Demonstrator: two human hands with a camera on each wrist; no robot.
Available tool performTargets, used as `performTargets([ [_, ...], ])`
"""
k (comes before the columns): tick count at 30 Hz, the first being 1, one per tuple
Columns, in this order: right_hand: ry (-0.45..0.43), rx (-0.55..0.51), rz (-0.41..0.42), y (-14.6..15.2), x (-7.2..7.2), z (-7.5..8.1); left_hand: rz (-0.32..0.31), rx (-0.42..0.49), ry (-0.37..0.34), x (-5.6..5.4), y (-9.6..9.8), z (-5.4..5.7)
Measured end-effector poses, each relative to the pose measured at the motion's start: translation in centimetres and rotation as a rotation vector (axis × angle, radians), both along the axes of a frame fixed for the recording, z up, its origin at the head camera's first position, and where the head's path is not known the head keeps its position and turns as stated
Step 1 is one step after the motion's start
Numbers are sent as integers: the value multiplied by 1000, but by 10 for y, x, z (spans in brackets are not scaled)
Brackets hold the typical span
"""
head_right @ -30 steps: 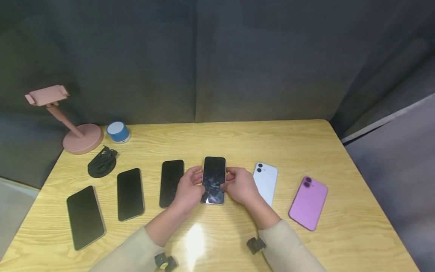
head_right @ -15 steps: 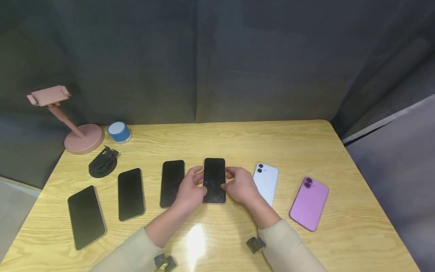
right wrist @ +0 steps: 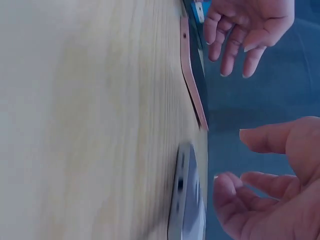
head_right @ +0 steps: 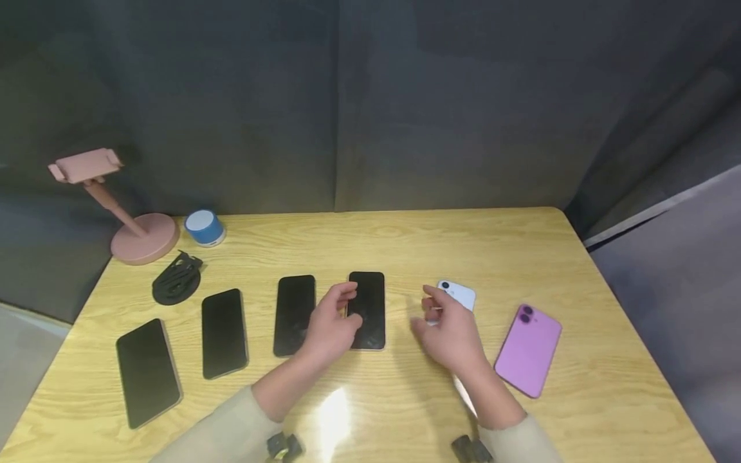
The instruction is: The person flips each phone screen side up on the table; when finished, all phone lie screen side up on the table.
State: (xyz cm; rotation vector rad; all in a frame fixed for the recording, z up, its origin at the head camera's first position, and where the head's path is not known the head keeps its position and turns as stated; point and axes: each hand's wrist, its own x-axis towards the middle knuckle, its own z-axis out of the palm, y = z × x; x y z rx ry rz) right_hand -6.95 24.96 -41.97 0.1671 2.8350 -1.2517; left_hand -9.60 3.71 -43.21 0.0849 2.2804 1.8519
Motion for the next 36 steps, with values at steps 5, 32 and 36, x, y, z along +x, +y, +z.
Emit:
performTargets([
  [5,-23,15,-69,24,17,6,-117,56,34,-2,9,4],
  [32,-108,-567,-307,61,25,-8,-109,300,-387,-2,107,1],
  [36,-141,-606,-319,63,22,-7,-119,335,-388,-1,108,1],
])
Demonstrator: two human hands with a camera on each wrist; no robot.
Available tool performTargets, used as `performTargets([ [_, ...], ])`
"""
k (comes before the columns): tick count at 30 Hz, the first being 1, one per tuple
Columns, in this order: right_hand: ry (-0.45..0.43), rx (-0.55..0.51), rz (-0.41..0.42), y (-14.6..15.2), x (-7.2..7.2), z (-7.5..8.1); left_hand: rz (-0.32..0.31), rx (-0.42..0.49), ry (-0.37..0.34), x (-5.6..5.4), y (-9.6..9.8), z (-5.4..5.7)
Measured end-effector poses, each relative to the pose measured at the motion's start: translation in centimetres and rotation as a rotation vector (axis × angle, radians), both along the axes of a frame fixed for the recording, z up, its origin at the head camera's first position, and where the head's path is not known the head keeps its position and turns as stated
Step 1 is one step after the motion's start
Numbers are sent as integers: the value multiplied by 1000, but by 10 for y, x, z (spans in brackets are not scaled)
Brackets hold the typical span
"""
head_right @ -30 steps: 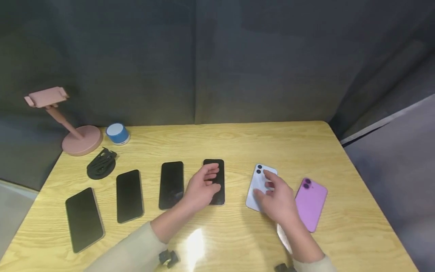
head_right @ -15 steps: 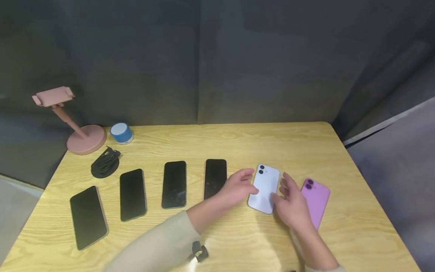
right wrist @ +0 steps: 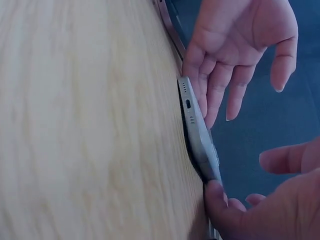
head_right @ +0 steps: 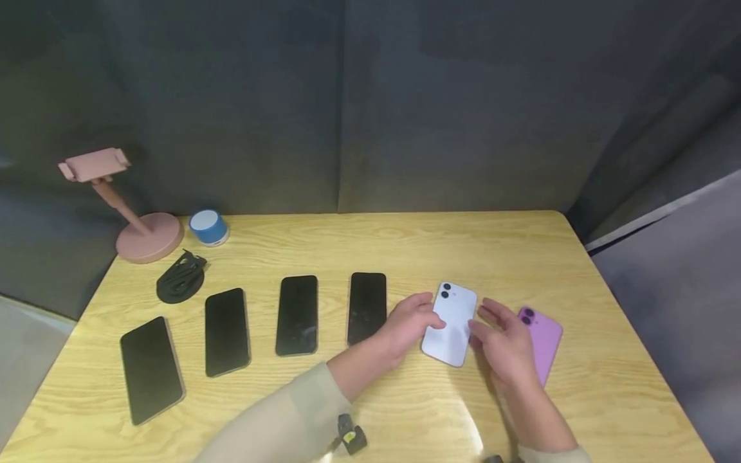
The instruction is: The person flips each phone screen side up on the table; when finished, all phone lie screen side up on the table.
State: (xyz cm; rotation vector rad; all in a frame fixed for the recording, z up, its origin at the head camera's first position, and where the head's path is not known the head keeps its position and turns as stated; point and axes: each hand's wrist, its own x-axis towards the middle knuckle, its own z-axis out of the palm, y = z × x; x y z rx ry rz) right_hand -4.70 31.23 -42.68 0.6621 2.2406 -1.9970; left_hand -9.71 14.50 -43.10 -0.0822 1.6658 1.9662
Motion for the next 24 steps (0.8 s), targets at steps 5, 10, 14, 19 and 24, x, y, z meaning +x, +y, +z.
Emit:
performTargets([
  [5,-13,-96,20,-4,-1,0,-19,-12,13,1,0,0],
  [10,31,-213,80,-9,0,-2,-76,-68,57,2,0,-2],
  [14,29,-200,176,-14,1,-6,-101,-70,87,4,0,-3],
  [19,10,-126,214,-20,0,-9,-62,-54,103,4,-1,-4],
  [24,38,27,203,-23,0,-9,90,-40,128,3,3,-7],
])
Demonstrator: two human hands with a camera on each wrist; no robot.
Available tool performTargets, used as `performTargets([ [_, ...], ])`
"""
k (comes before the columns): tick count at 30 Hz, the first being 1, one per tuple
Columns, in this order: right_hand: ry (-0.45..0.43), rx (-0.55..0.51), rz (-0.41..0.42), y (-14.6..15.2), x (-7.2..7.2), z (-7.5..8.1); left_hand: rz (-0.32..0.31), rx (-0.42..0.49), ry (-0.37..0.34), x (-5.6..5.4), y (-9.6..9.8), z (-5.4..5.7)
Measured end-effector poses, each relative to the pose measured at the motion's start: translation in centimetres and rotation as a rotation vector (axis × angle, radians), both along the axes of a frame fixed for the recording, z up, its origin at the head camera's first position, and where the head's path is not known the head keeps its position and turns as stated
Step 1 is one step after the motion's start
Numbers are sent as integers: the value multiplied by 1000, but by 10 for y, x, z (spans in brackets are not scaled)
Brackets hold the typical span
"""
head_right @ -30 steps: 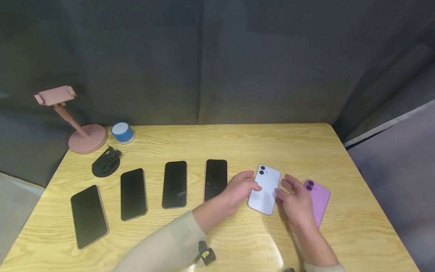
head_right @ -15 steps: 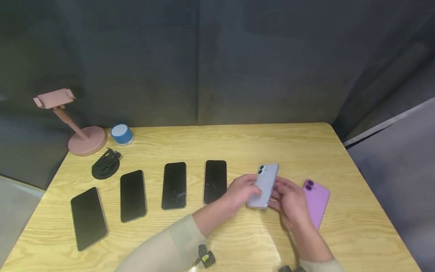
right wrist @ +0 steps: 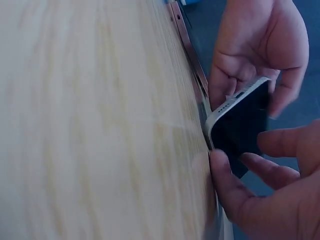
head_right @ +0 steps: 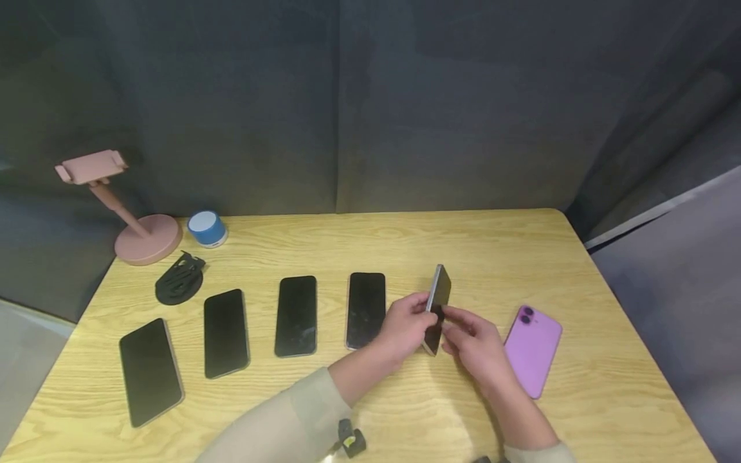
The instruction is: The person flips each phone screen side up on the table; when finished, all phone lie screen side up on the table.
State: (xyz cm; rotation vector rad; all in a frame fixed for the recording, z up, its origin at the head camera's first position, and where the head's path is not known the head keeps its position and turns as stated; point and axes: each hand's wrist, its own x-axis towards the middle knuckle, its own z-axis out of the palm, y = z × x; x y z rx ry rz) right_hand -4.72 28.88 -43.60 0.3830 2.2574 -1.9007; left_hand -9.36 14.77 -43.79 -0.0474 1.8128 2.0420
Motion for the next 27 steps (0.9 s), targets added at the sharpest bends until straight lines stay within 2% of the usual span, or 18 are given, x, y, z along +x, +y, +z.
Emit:
performTargets([
  [3,25,68,-34,1,1,1,79,36,-9,1,2,-3],
  [6,17,85,-63,4,2,2,117,70,-27,3,4,-8],
  [10,-8,83,-88,9,2,2,124,132,-59,6,4,-12],
  [13,-13,86,-108,11,0,-1,109,145,-75,6,4,-12],
  [22,32,87,-110,16,0,-6,128,-65,9,4,4,-12],
  [27,21,61,-81,17,-1,-7,72,-160,51,9,1,-5],
])
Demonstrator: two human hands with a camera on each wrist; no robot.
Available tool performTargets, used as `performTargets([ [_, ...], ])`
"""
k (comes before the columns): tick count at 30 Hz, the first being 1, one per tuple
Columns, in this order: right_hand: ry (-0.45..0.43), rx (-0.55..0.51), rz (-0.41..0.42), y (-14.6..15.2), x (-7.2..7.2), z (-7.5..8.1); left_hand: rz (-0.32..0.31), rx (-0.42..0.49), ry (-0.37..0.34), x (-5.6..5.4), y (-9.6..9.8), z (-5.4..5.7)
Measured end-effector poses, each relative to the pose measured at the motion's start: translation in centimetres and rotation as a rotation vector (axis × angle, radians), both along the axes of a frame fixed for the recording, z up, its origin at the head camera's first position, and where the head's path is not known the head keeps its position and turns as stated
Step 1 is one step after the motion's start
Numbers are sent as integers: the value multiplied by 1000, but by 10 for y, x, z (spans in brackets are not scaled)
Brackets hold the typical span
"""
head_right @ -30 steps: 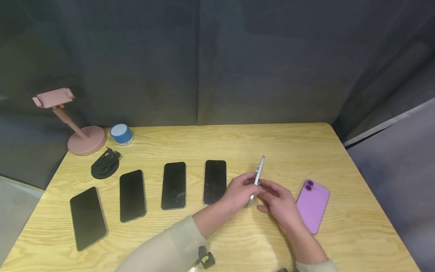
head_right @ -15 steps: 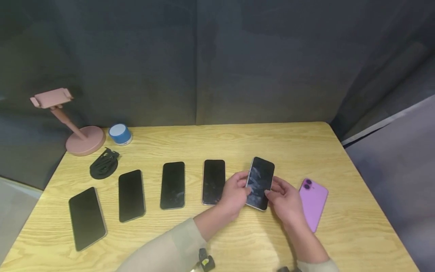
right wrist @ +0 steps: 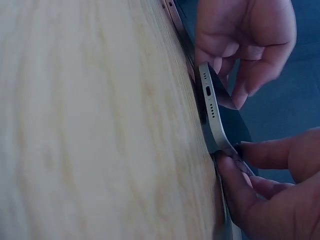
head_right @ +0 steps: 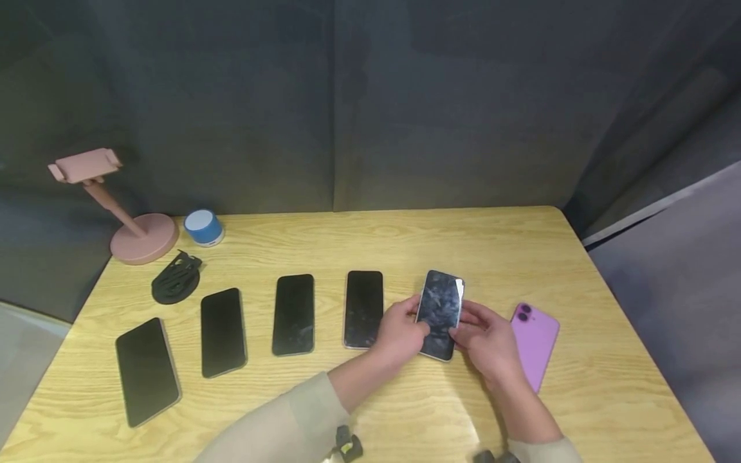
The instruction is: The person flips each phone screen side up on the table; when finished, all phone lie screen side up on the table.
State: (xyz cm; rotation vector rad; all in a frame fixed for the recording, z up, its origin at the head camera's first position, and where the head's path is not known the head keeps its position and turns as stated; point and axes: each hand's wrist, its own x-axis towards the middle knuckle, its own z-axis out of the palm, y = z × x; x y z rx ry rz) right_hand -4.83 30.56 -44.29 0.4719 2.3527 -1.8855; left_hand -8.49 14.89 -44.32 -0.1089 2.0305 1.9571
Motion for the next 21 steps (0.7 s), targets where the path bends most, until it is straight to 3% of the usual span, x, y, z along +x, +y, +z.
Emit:
performTargets([
  [6,-8,69,4,1,-2,1,-51,-164,33,9,-2,11],
  [16,-48,189,30,1,-7,0,-87,-199,14,14,-3,12],
  [21,-74,226,63,0,-10,1,-202,-259,53,17,-5,12],
])
